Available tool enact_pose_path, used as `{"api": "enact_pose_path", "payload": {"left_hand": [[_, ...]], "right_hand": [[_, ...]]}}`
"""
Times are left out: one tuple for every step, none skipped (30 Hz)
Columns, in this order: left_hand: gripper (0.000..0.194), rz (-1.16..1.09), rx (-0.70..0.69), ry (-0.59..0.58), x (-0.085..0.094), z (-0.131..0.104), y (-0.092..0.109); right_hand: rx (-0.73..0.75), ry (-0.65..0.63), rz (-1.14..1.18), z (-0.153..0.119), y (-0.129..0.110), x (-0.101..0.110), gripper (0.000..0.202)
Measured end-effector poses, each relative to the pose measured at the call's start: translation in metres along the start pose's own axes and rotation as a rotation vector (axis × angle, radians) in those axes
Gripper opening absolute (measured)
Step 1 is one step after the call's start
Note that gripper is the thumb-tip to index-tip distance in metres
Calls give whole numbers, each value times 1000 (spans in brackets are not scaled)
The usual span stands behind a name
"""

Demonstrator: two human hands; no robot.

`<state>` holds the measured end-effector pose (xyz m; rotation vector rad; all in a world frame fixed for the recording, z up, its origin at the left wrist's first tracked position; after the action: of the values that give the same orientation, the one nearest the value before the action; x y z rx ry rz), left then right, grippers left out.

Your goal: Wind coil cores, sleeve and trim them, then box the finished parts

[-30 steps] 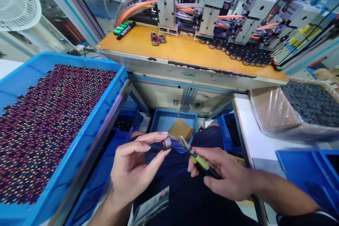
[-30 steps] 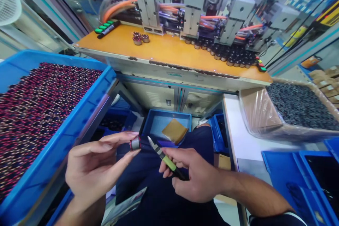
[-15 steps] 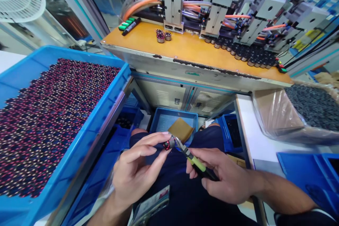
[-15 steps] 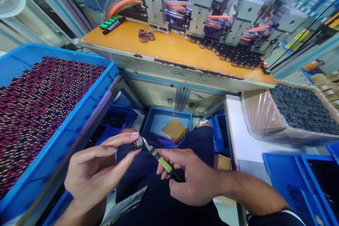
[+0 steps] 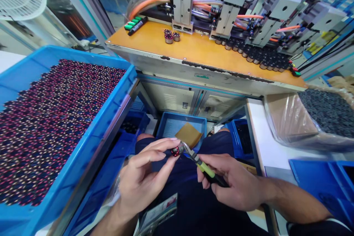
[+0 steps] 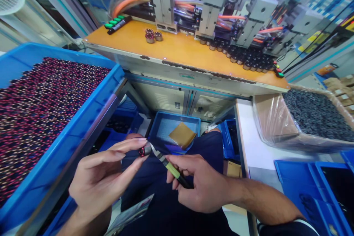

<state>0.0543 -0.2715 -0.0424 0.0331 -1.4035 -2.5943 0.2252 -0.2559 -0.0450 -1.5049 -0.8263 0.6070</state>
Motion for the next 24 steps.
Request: {"api": "enact_pose_path", "payload": {"left_hand": [[63, -4, 3, -3, 0, 0, 0], [63, -8, 4, -5, 0, 0, 0], [63, -11, 5, -6, 1, 0, 0], [63, -13, 8, -6, 1, 0, -1], [62, -14, 13, -8, 2, 0, -2], [62, -13, 19, -10, 2, -1, -3], [61, -12, 25, -13, 2, -1, -5], [61, -11, 32, -16, 1, -2, -6], [60, -12, 43, -17, 1, -3, -7], [60, -14, 53, -11, 1, -3, -8], [59, -19, 63, 1, 1, -3, -9], [57, -28, 78, 20, 2, -2, -9], [55, -44, 101, 43, 3, -1, -10], [52, -77, 134, 64, 4, 0, -13], [49, -134, 183, 77, 5, 1, -17], [44, -214, 247, 79, 5, 2, -23], [40, -311, 330, 69, 3, 1, -31], [37, -415, 425, 51, 0, -1, -41], [34, -513, 526, 25, -5, -4, -51], [33, -597, 622, 1, -9, -8, -60], [32, -661, 706, -15, -13, -12, -68], [31, -707, 778, -31, -16, -16, -75], [29, -740, 836, -45, -19, -20, -80], [27, -762, 878, -57, -21, -24, -82]], "right_hand": [[-4, -1, -1, 0, 0, 0, 31], [-5, -1, 1, 0, 1, 0, 32], [-5, -1, 2, 0, 1, 0, 33], [-5, -1, -6, 0, 2, 0, 33], [-6, 1, -27, 0, 2, 0, 31], [-6, 5, -61, 1, 2, 1, 28], [-6, 12, -103, 1, 2, 2, 24], [-6, 20, -147, 1, 2, 3, 20], [-11, 31, -184, 2, 3, 5, 17], [-24, 39, -204, 3, 4, 7, 15], [-42, 51, -204, 4, 6, 9, 15], [-61, 67, -190, 4, 8, 10, 16], [-73, 85, -179, 5, 10, 12, 17], [-70, 100, -183, 5, 11, 13, 18], [-51, 106, -210, 6, 10, 13, 18], [-16, 102, -263, 6, 7, 13, 18], [26, 96, -343, 7, 4, 14, 21], [75, 96, -445, 8, -1, 18, 25], [130, 122, -558, 11, -8, 25, 33], [190, 182, -679, 16, -18, 37, 42], [250, 269, -802, 22, -30, 54, 51], [301, 371, -923, 30, -45, 75, 58], [331, 480, -1039, 40, -60, 98, 61], [318, 564, -1145, 54, -73, 123, 64]]}}
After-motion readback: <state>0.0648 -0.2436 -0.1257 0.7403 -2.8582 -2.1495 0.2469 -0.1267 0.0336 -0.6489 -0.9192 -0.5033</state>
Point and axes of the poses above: each hand's wrist, its own z-axis towards the middle knuckle, its own x-axis out of the back of the hand, y = z × x, the point moved 8 cm from there along z, towards the middle knuckle, and after that the axes turned 5 degrees about x, right-handed, at the moved point
